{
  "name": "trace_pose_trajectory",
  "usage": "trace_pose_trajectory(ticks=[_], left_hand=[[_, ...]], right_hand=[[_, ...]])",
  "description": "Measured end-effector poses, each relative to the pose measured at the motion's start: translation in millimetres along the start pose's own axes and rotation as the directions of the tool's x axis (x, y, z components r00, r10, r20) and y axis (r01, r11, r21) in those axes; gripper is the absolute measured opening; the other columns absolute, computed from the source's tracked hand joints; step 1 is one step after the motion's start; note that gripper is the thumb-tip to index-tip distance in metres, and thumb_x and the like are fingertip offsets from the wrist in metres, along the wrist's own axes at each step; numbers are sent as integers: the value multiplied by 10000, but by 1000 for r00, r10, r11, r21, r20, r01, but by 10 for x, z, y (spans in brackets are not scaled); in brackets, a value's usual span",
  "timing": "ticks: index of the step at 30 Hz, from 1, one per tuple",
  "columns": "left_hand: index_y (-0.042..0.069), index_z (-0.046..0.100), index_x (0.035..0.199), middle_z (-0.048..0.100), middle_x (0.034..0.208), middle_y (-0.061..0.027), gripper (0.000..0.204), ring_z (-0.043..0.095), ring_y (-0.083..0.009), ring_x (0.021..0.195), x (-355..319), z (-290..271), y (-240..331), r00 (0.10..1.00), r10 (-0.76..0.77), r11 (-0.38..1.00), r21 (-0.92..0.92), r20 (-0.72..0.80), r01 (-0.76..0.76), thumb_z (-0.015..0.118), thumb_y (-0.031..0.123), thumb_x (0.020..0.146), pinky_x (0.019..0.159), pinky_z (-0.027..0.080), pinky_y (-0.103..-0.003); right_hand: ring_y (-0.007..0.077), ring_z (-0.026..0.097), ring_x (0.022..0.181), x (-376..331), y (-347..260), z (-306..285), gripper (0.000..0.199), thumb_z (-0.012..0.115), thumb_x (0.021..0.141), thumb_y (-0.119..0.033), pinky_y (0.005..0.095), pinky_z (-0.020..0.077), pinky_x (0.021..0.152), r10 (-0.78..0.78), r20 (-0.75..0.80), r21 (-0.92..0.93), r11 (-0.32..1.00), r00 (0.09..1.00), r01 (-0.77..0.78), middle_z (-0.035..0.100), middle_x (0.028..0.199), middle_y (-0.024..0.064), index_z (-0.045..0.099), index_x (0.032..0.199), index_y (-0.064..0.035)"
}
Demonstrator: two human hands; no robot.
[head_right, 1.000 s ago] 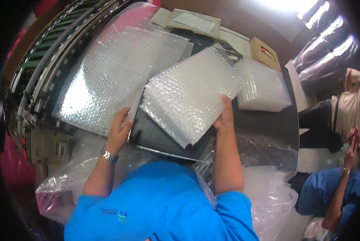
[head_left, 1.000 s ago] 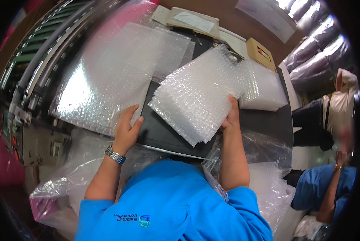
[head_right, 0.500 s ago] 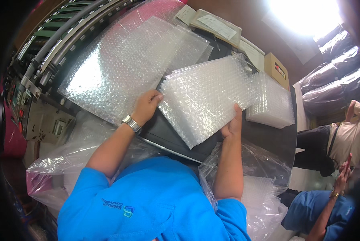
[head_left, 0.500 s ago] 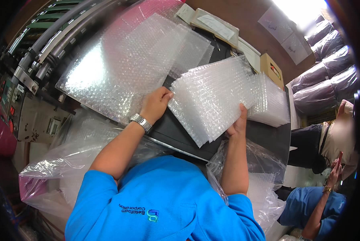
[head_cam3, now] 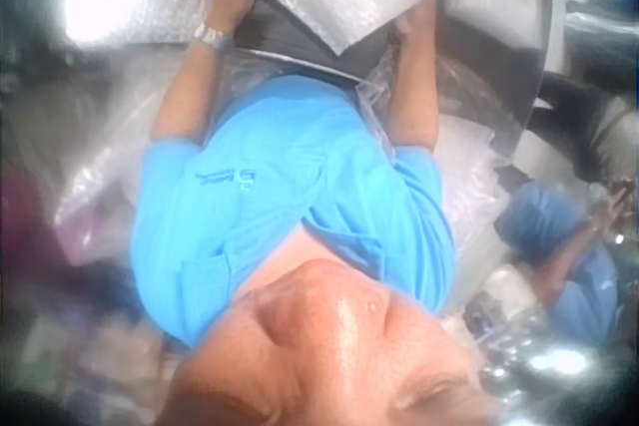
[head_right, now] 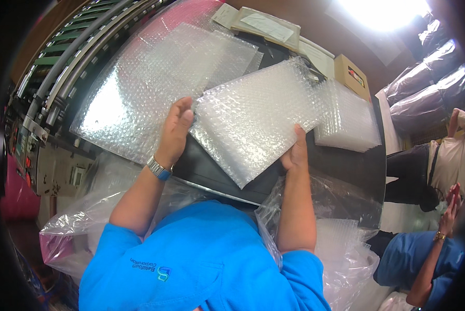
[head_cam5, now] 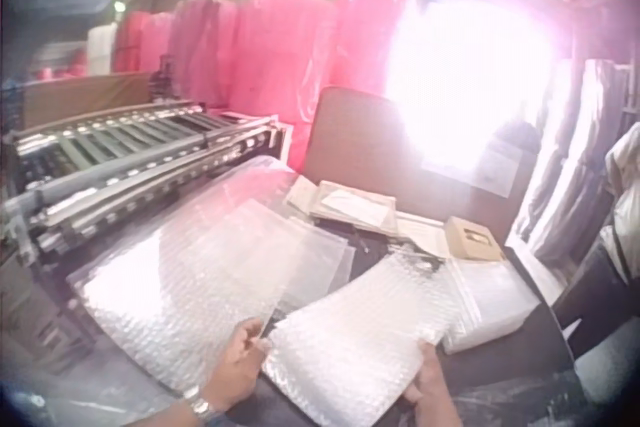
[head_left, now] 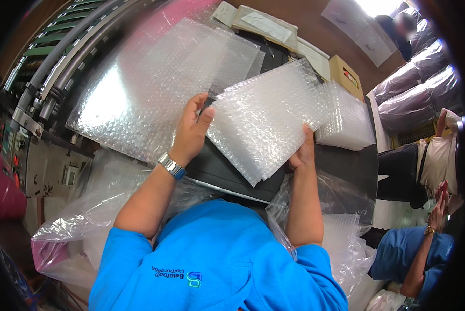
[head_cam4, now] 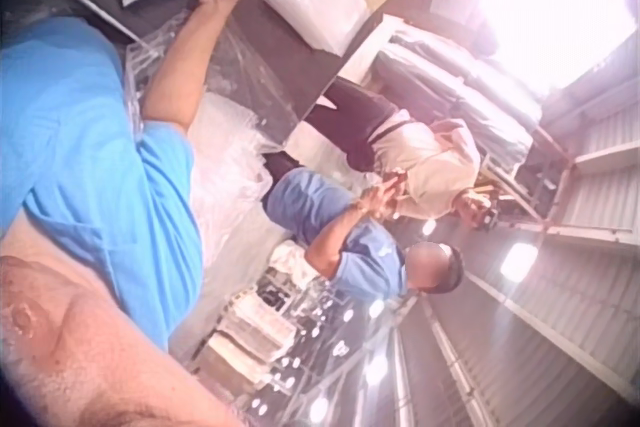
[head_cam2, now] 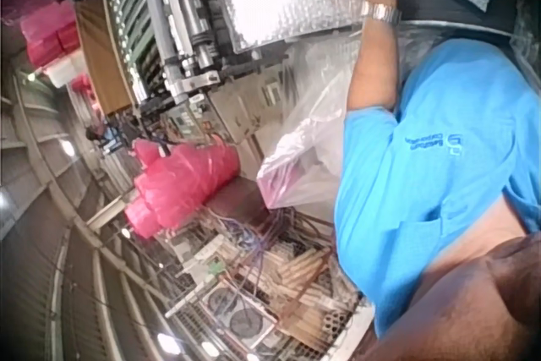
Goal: The person repeatedly picks up sheets of bubble wrap from a table, aligns them, and stacks them into a neat pile. They occasionally place a stack into a clear plastic bag and then resume stacking more sheets.
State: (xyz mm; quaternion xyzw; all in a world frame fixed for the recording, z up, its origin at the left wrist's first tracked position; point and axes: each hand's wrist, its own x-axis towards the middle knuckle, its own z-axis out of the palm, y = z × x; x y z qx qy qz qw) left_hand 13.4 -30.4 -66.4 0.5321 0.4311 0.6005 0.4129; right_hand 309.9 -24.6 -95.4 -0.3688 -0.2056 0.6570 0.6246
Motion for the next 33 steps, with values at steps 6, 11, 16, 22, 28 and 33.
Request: trace_pose_trajectory(ticks=[6,11,16,22,28,33], left_hand=[[12,401,1238,451,1203,-198,532,432,-289,1120,18,82,-38,988,-40,987,159,152,15,584,283,818,956,324,-364],[29,402,1248,415,1253,-200,542,387,-319,1175,-4,107,82,976,169,939,279,138,-202,597,267,801,979,305,-380],[42,417,1247,435,1254,-188,539,381,-332,1196,31,166,140,952,257,914,279,167,-295,606,259,791,981,305,-389],[21,386,1264,497,1173,-199,606,458,-334,1110,64,244,208,923,316,863,338,221,-376,619,265,760,941,341,-402],[0,311,1306,510,1111,-191,711,483,-303,1036,14,193,81,965,202,895,369,170,-252,637,261,730,904,343,-411],[71,350,1311,520,1037,-120,671,467,-253,995,-28,204,318,969,212,822,512,126,-247,639,269,738,906,296,-395]], right_hand=[[299,461,1076,-194,-274,306,654,670,747,-229,389,375,923,-644,-187,-788,549,742,278,446,1206,178,336,1267,-17],[314,475,1071,-675,-392,1108,633,742,650,-293,397,370,919,-427,440,-894,-127,790,430,496,1152,180,485,1165,-27],[330,529,997,-830,-102,1341,409,658,702,-302,395,410,866,-129,549,-791,-399,826,464,541,1083,192,583,1006,-38],[310,569,939,-729,-318,1247,207,546,790,-197,395,444,812,-193,277,-947,112,941,301,586,975,187,567,897,-20],[371,537,986,-574,-1009,685,151,474,827,-206,526,439,817,-133,56,-237,961,990,142,568,1022,187,532,842,-67],[421,515,999,-548,-1101,476,156,478,820,-235,580,428,805,-164,-21,-106,981,986,161,530,1084,214,516,858,-89]])
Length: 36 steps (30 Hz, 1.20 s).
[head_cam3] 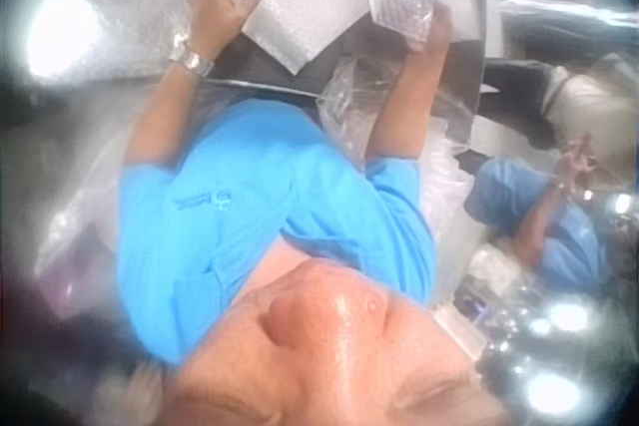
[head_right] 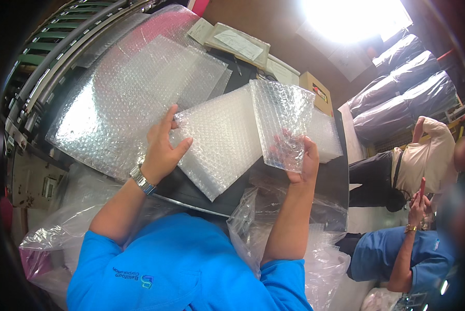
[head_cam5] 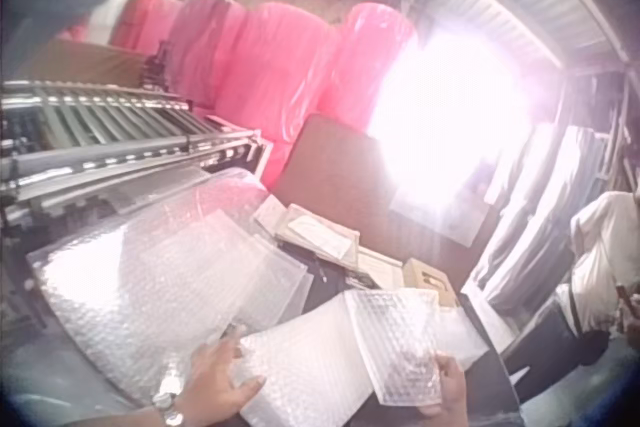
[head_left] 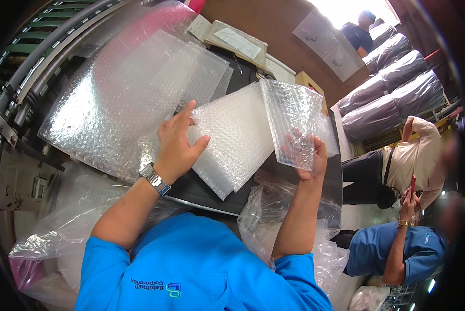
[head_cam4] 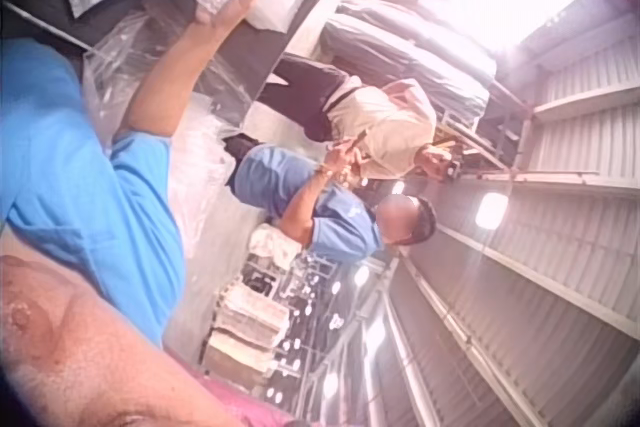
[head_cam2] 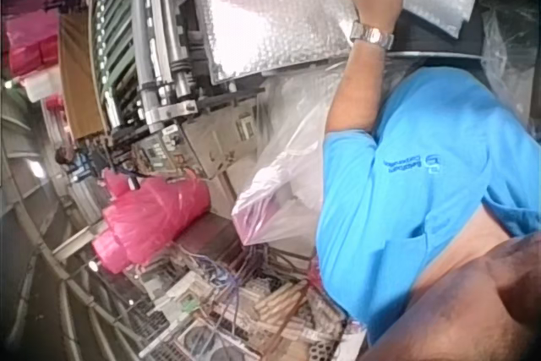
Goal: The person repeatedly picks up sheets of bubble wrap from a table, aligns them, and stacks them into a neat pile. They occasionally place a stack into a clear plastic bag and then resume stacking more sheets.
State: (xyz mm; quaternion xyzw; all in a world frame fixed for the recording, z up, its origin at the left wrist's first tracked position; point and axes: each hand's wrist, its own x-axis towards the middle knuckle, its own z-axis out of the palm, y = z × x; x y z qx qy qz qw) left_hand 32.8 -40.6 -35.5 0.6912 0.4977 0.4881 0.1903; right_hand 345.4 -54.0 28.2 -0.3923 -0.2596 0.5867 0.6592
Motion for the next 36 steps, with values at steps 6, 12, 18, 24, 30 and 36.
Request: trace_pose_trajectory(ticks=[6,12,18,24,30,36], left_hand=[[122,538,1142,565,971,-53,417,476,-230,970,91,-39,20,986,162,981,112,-28,-158,611,260,756,894,284,-376],[117,561,1107,585,925,-44,384,503,-213,918,143,-83,104,993,116,992,46,-13,-115,613,251,751,867,305,-366],[127,575,1089,608,932,-40,373,511,-215,921,142,-76,98,998,64,998,-2,-9,-64,588,275,747,835,310,-390],[127,508,1171,608,925,-47,457,520,-235,908,143,-53,130,999,53,964,-260,-7,-53,561,156,718,848,326,-409],[112,447,1227,545,1086,-107,532,492,-281,980,64,-51,45,994,76,990,-112,-79,-84,560,148,708,869,329,-429],[73,401,1260,486,1166,-156,571,445,-309,1086,-30,-61,-197,993,47,994,92,107,-57,588,217,740,917,320,-414]], right_hand=[[347,562,934,-101,1,260,125,492,832,-201,492,477,766,-65,-56,-174,983,996,54,566,1026,181,510,841,-78],[144,561,773,-158,14,417,90,518,842,-135,246,459,667,-151,211,-386,895,966,224,593,910,96,499,818,-50],[140,515,920,-241,114,573,197,591,801,-168,284,398,820,-117,331,-566,770,936,296,554,1005,106,520,922,-30],[268,466,1113,-522,709,1040,520,627,722,-214,369,372,910,-96,515,-855,21,852,519,510,1142,181,464,1189,-54],[210,596,875,-498,463,1073,410,565,733,-130,316,455,778,-88,362,-923,106,928,370,588,1050,163,532,1134,-51],[142,533,946,-419,-151,1000,381,509,793,-37,257,408,826,-275,398,-763,431,875,482,558,1065,107,475,1163,49]])
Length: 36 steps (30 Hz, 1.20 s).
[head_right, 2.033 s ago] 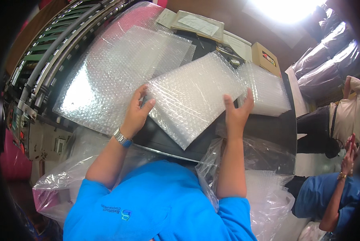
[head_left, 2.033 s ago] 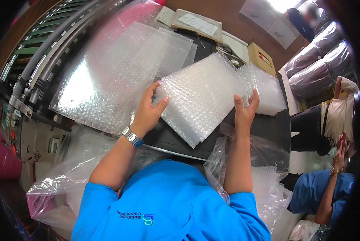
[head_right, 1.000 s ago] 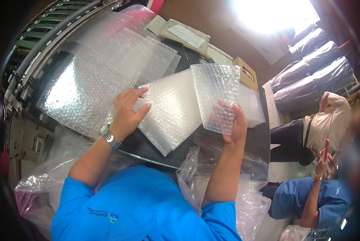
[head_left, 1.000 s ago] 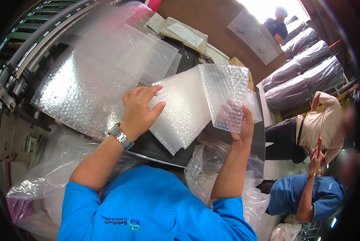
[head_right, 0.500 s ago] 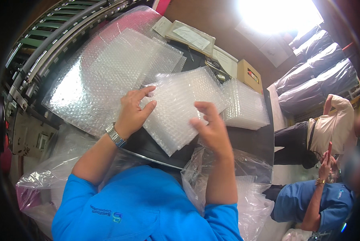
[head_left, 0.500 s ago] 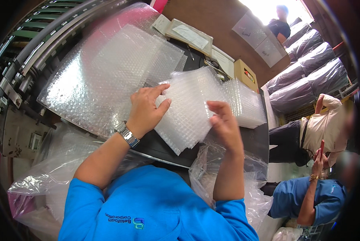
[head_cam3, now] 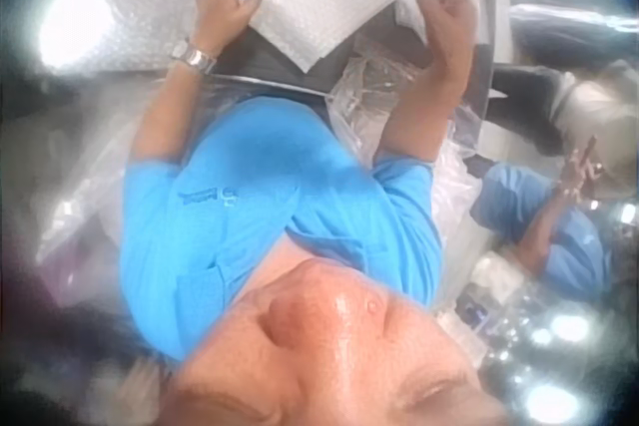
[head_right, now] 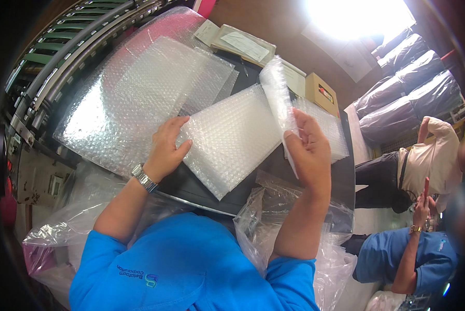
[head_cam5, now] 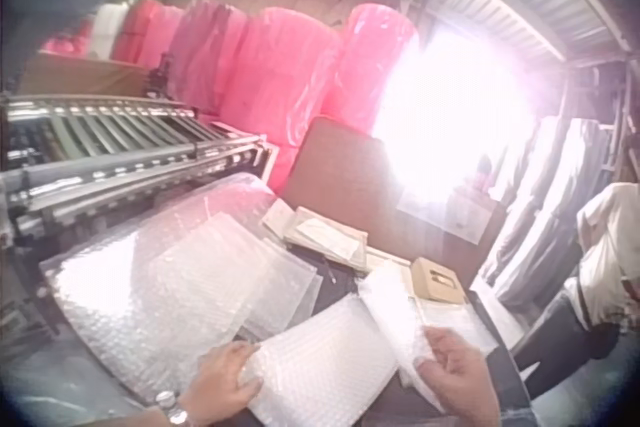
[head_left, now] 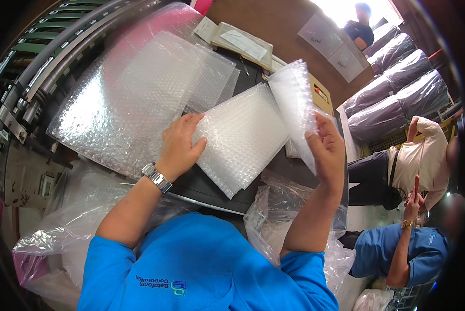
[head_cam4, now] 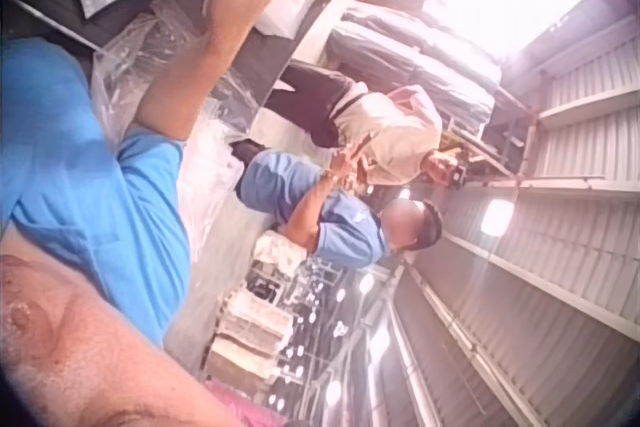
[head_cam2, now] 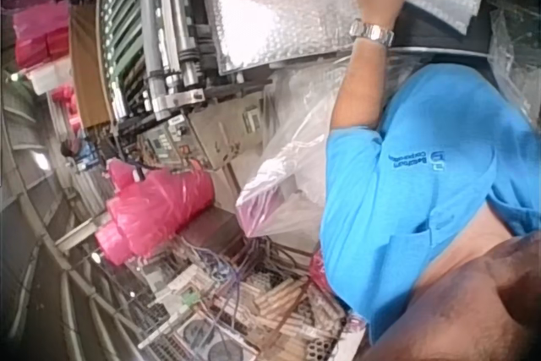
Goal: The person repeatedly picks up sheets of bubble wrap from a table, aligns them, and stacks them into a neat pile. They occasionally place a stack into a clear plastic bag and then resume stacking more sheets.
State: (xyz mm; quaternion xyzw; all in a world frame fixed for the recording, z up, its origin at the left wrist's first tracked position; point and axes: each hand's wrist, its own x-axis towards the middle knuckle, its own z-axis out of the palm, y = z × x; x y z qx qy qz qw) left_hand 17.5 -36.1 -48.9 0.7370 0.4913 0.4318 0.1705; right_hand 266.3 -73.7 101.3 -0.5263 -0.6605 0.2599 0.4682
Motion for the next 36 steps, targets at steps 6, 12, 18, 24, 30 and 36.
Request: trace_pose_trajectory(ticks=[6,12,18,24,30,36], left_hand=[[67,402,1258,521,1109,-141,586,476,-294,1038,74,52,-13,997,-57,997,-59,-48,54,607,275,750,902,327,-414],[57,423,1242,537,1068,-134,561,489,-289,1003,96,55,-16,997,-27,1000,0,-68,27,608,249,748,871,357,-391],[14,467,1176,508,1117,-177,430,475,-304,1040,131,116,-212,970,-130,932,-360,-206,49,513,224,803,907,348,-392],[-3,457,1188,482,1174,-213,484,444,-328,1114,507,-208,26,981,-34,967,-255,-189,-15,508,330,840,944,336,-386],[-14,337,1297,366,1314,-223,648,347,-307,1226,787,64,-112,922,-159,968,-126,354,215,557,360,816,1006,274,-357],[-21,288,1321,329,1338,-227,684,312,-303,1250,528,-34,-89,793,-122,757,-462,597,463,584,294,791,1022,251,-366]], right_hand=[[152,526,958,26,16,-183,393,507,787,-20,268,387,858,21,-44,57,998,999,-19,548,1079,115,460,1171,55],[150,509,991,-9,104,-147,402,539,806,-72,258,370,872,48,-2,133,990,999,-47,531,1112,101,461,1188,26],[188,468,1053,-89,211,48,457,581,828,-262,304,354,904,15,182,-123,992,983,7,523,1126,117,471,1192,-7],[172,448,959,-142,1041,-101,649,514,775,-587,342,398,736,475,-314,89,877,822,-473,444,1117,55,410,1212,-119],[370,301,1208,-383,1615,343,1003,505,663,-732,623,294,879,751,178,593,434,636,-679,260,1352,200,172,1367,-100],[326,397,1172,-387,1732,541,929,571,681,-654,528,333,946,656,177,775,366,734,-514,384,1284,181,260,1327,-64]])
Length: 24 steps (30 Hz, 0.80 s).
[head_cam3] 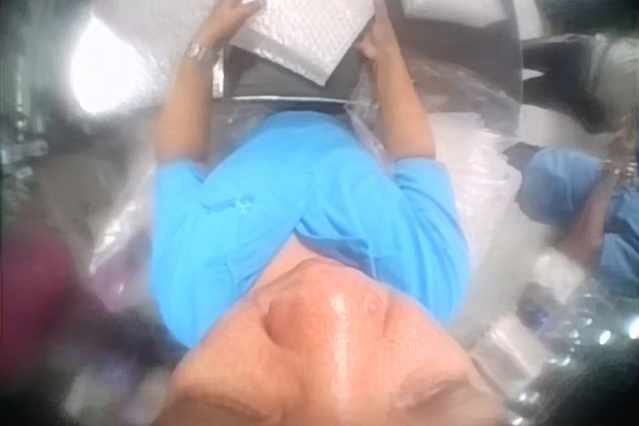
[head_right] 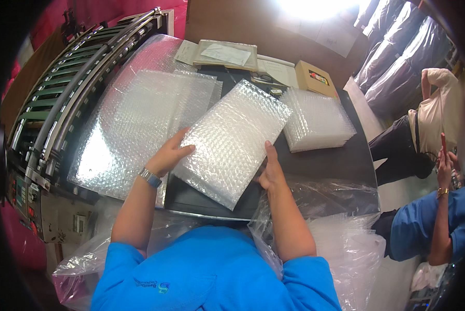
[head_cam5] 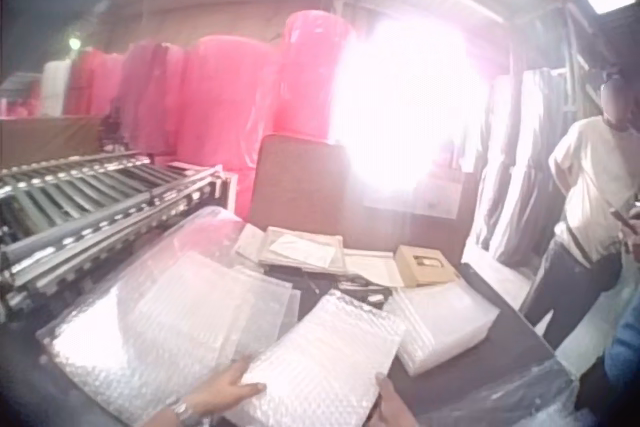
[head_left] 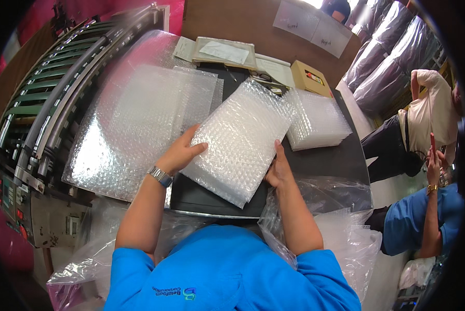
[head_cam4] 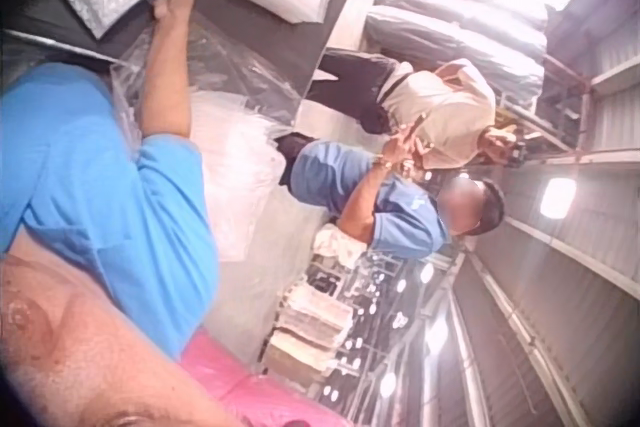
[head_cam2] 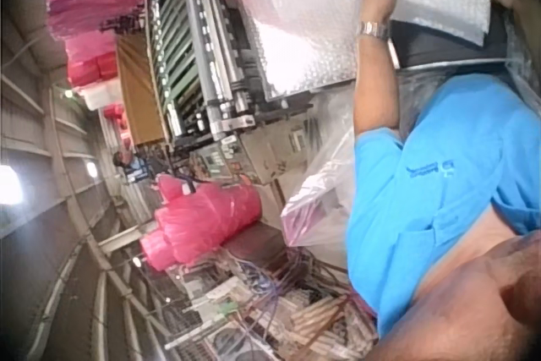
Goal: The person repeatedly picks up sheets of bubble wrap from a table, aligns them, and stacks them into a neat pile. They occasionally place a stack into a clear plastic bag and then resume stacking more sheets.
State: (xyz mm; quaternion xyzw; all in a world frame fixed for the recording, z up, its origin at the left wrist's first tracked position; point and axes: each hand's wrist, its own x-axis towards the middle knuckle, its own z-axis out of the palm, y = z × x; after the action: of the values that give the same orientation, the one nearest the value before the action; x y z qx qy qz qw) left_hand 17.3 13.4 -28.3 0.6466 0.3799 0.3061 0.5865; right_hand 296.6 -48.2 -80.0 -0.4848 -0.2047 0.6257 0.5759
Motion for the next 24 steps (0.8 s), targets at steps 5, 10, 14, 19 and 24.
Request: trace_pose_trajectory(ticks=[5,10,14,19,24], left_hand=[[-46,258,1322,322,1338,-234,697,306,-295,1251,-217,102,-79,991,33,969,246,-130,-1,583,262,789,1025,245,-368],[-60,224,1323,308,1336,-244,714,302,-317,1250,-440,307,-100,972,177,947,297,-157,-124,579,264,795,1023,238,-365],[-60,214,1323,287,1331,-258,710,287,-338,1251,-543,430,-102,948,274,916,346,-162,-206,580,239,793,1024,233,-377],[-33,255,1315,290,1318,-266,695,289,-351,1246,-702,687,-31,901,408,827,477,-148,-296,586,285,793,1020,237,-391],[-16,342,1277,359,1238,-288,699,343,-376,1189,-774,658,253,867,494,828,336,-60,-448,556,453,806,990,276,-426]], right_hand=[[309,409,1165,-36,68,14,879,655,680,-558,453,341,973,-97,132,56,994,986,90,398,1274,185,305,1293,-33],[296,427,1141,76,87,-76,798,690,700,-344,439,407,918,-64,265,124,992,962,31,386,1266,172,261,1315,-70],[289,489,1069,-56,72,-41,720,668,688,-265,425,459,863,-25,268,268,962,963,-50,441,1206,186,321,1273,-28],[292,550,964,-151,-7,-82,722,680,657,-347,413,498,805,-75,255,184,983,964,27,518,1113,182,393,1217,9],[292,585,879,-304,32,3,789,694,604,-450,395,523,749,-136,262,312,949,955,49,555,1047,174,431,1180,20]])
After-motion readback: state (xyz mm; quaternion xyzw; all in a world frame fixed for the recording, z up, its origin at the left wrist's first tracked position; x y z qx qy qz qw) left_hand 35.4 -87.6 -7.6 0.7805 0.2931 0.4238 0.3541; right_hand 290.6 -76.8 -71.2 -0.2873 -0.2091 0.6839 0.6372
